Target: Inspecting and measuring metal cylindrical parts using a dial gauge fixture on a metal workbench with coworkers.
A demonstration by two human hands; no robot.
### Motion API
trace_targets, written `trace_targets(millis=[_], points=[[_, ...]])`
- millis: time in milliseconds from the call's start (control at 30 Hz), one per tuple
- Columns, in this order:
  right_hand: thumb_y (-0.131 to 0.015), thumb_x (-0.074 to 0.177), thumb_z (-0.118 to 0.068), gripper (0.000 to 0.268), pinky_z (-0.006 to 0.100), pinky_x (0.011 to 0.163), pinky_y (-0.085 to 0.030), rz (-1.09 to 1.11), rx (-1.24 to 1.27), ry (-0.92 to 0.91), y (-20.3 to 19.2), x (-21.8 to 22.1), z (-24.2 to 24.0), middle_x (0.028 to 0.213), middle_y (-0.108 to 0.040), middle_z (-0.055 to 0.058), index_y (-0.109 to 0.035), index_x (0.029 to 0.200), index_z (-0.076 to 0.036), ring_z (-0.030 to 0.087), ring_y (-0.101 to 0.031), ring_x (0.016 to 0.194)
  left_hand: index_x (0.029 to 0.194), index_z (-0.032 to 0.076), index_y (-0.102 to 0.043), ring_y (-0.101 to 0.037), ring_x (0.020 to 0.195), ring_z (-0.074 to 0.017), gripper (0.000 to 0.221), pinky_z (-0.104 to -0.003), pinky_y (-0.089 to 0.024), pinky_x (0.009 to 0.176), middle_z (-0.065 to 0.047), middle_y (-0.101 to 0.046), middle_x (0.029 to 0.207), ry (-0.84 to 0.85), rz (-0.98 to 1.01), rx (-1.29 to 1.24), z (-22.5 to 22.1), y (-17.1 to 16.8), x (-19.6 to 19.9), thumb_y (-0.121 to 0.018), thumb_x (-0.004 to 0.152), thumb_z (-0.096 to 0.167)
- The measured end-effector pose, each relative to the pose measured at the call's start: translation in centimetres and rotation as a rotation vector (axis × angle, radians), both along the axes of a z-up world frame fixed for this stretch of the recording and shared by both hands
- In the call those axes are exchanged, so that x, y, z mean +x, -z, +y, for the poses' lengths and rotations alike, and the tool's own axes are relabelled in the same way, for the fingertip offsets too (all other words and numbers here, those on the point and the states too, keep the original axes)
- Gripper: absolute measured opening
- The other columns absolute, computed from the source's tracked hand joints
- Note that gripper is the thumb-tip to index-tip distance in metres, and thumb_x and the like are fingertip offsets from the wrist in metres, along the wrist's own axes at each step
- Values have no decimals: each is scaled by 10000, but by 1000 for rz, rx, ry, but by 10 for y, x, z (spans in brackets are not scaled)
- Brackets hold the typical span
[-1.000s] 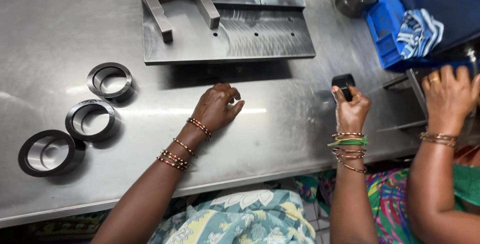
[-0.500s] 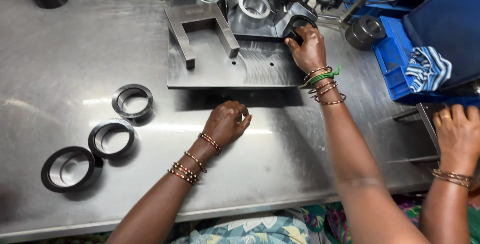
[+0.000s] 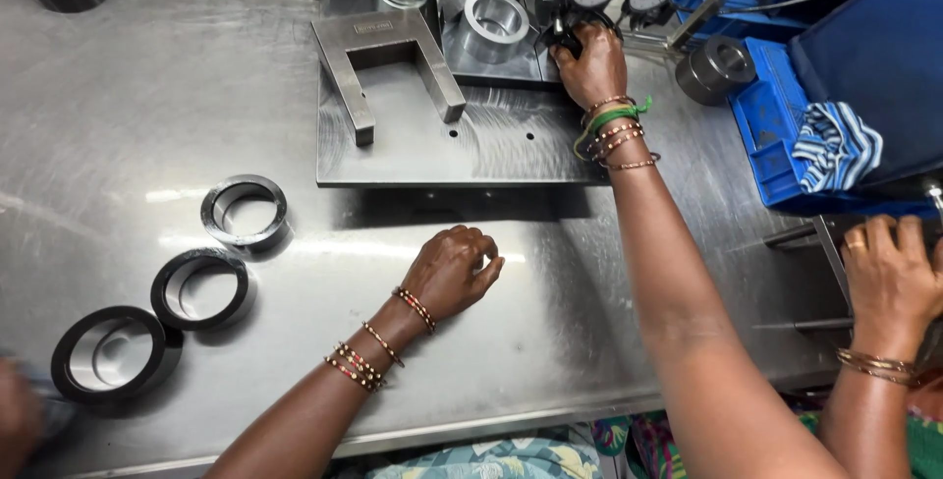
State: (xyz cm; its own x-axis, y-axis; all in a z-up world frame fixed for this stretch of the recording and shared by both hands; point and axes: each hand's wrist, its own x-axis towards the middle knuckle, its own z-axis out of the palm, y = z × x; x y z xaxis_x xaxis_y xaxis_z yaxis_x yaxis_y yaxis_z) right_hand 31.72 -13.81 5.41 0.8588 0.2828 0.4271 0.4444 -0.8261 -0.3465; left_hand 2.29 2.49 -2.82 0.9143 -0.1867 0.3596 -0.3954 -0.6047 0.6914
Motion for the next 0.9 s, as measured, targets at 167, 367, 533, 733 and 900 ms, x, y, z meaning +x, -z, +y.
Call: trace_targets(millis=[167, 367, 533, 733, 900], points=[[-811, 845, -227, 393, 474, 952, -476, -111, 6, 0, 10, 6, -2, 1153, -682, 193, -720, 1132, 26, 382, -615, 1099, 800, 36, -715, -666, 731, -252, 195, -403, -551, 776, -99, -682, 672, 21, 32, 44, -4, 0, -2, -695, 901, 202], [-806, 861, -284, 479, 454, 976, -494, -17, 26, 83, 8, -37, -6, 1217, -653, 214, -671, 1214, 10, 369, -614, 1145, 815, 34, -713, -672, 777, -252, 214, -405, -551, 765, -89, -692, 696, -6, 22, 39, 0, 1, -3, -678, 913, 221], [-858, 924, -326, 521, 457, 1020, -478, -89, -33, -295, 37, -101, -26, 1264, -670, 251, -691, 1189, 91, 362, -620, 1204, 815, 33, -717, -678, 795, -274, 192, -421, -546, 788, -103, -702, 748, -47, -47, 9, -1, 0, -5, -690, 886, 209], [-840, 885, -220, 370, 422, 853, -541, 42, 3, -632, -19, -212, 50, 947, -703, 165, -733, 1098, 63, 286, -660, 882, 783, 29, -704, -694, 815, -334, 176, -457, -547, 754, -157, -712, 803, 40, -89, 13, -9, -3, -14, -691, 844, 194], [-824, 896, -216, 358, 442, 841, -532, 8, -22, -678, -6, -204, 88, 952, -685, 178, -720, 1087, 68, 320, -646, 895, 788, 44, -708, -694, 763, -359, 176, -474, -548, 703, -175, -710, 792, 12, -17, 13, -3, -8, -13, -689, 846, 209]])
